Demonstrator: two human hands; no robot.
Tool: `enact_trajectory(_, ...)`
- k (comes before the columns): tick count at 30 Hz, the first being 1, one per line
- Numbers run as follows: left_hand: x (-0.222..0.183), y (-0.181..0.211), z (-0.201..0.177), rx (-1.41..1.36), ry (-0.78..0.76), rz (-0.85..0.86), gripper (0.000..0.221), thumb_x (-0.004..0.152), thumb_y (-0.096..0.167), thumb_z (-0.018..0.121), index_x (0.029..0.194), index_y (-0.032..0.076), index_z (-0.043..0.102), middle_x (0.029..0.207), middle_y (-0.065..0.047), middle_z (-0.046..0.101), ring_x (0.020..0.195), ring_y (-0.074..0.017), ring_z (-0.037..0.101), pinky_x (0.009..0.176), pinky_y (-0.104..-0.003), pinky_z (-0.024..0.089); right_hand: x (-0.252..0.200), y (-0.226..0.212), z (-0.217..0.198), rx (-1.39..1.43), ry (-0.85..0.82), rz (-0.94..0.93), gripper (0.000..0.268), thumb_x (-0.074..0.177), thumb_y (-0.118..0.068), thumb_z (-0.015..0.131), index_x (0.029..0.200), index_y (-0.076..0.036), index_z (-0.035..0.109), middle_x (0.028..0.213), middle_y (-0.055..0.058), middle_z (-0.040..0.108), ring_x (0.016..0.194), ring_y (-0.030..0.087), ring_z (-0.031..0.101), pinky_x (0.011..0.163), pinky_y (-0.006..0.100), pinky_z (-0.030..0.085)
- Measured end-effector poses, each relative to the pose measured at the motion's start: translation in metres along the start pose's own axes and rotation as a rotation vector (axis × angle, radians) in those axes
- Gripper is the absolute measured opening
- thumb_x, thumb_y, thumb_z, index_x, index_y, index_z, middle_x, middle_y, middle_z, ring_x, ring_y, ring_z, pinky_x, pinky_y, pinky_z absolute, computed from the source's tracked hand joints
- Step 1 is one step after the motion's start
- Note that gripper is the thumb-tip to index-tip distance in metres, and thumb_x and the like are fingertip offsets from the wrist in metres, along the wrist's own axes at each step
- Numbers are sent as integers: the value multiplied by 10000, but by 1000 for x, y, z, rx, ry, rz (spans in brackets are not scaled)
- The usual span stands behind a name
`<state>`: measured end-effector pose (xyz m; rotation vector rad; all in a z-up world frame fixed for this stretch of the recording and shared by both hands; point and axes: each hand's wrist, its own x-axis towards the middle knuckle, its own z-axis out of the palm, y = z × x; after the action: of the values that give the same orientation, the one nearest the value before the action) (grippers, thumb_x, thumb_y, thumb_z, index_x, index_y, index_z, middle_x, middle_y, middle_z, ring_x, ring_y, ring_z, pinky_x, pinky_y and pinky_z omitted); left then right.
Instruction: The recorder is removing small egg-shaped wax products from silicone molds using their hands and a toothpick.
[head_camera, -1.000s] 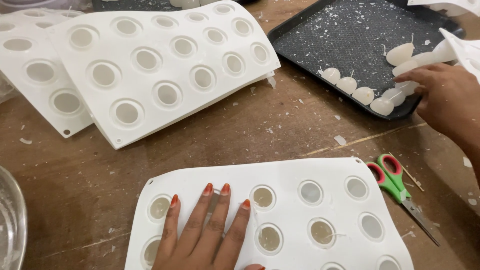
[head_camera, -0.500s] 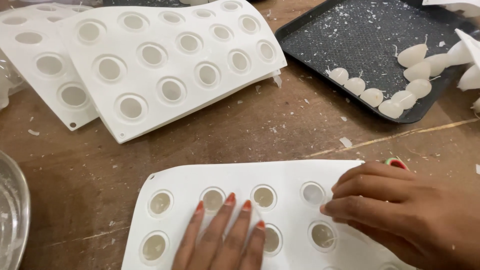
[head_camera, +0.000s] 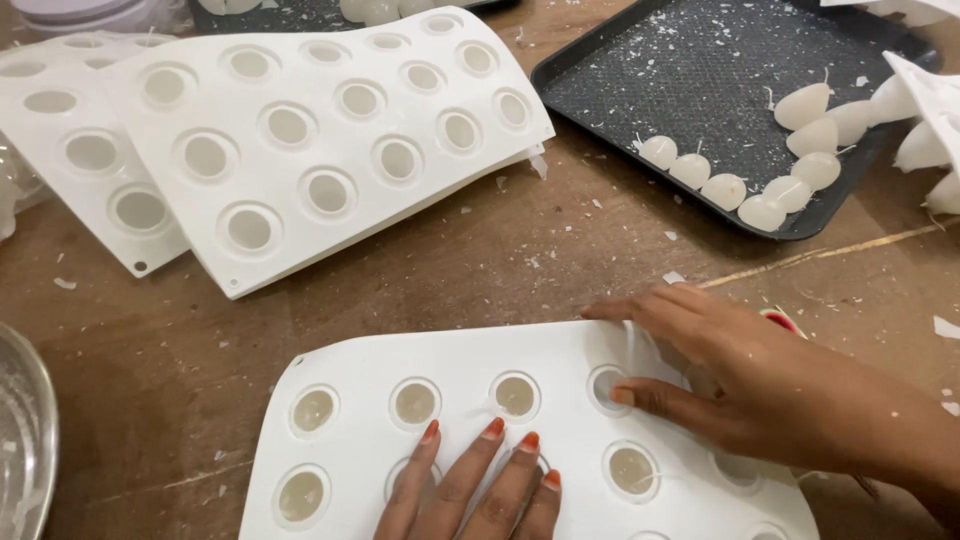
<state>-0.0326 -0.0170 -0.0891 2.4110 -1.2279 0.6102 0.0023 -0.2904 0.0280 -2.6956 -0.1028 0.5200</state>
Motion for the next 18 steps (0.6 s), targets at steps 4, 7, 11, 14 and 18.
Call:
enact_trajectory(4,10,8,-14,-26,-52,9,215,1024,345,546,1150,220,668,1288,-61,661,1315,-235,574,1065,-691,406,-6,6,10,67,225,-205,575,885,-352,737,1413,-160,616,1313,58,707,1186,229,651,949,401,547)
enact_trajectory(7,10,22,-8,-66,59,52,277,1066,391,505,1248,228,635,1338,-38,647,1330,-228,556,1110,-658,393,-8,7,9,8,265,-247,562,887,-299,710,1418,-147,608,1360,87,654,1203,247,647,948,404,551)
enact_trajectory(11,14,51,2,-58,29,17,248,1123,387,508,1288,242,622,1363,0,659,1382,-213,570,1120,-633,360,-21,16,1,-158,282,-449,470,906,-221,647,1373,-173,639,1385,74,627,1286,285,584,978,422,523)
enact_trajectory(14,21,63,1,-74,73,-23,298,1092,414,496,1318,269,627,1335,37,662,1362,-194,578,1140,-663,372,-30,19,-4,-235,223,-582,439,893,-162,607,1324,-205,676,1348,27,657,1366,287,546,1025,449,474)
enact_trajectory(18,30,55,-15,-23,95,-50,282,1059,331,533,1264,191,665,1293,-3,673,1306,-219,597,1106,-686,399,-38,18,-4,-115,37,-607,435,910,-218,642,1341,-174,669,1376,34,658,1393,277,517,1020,449,464)
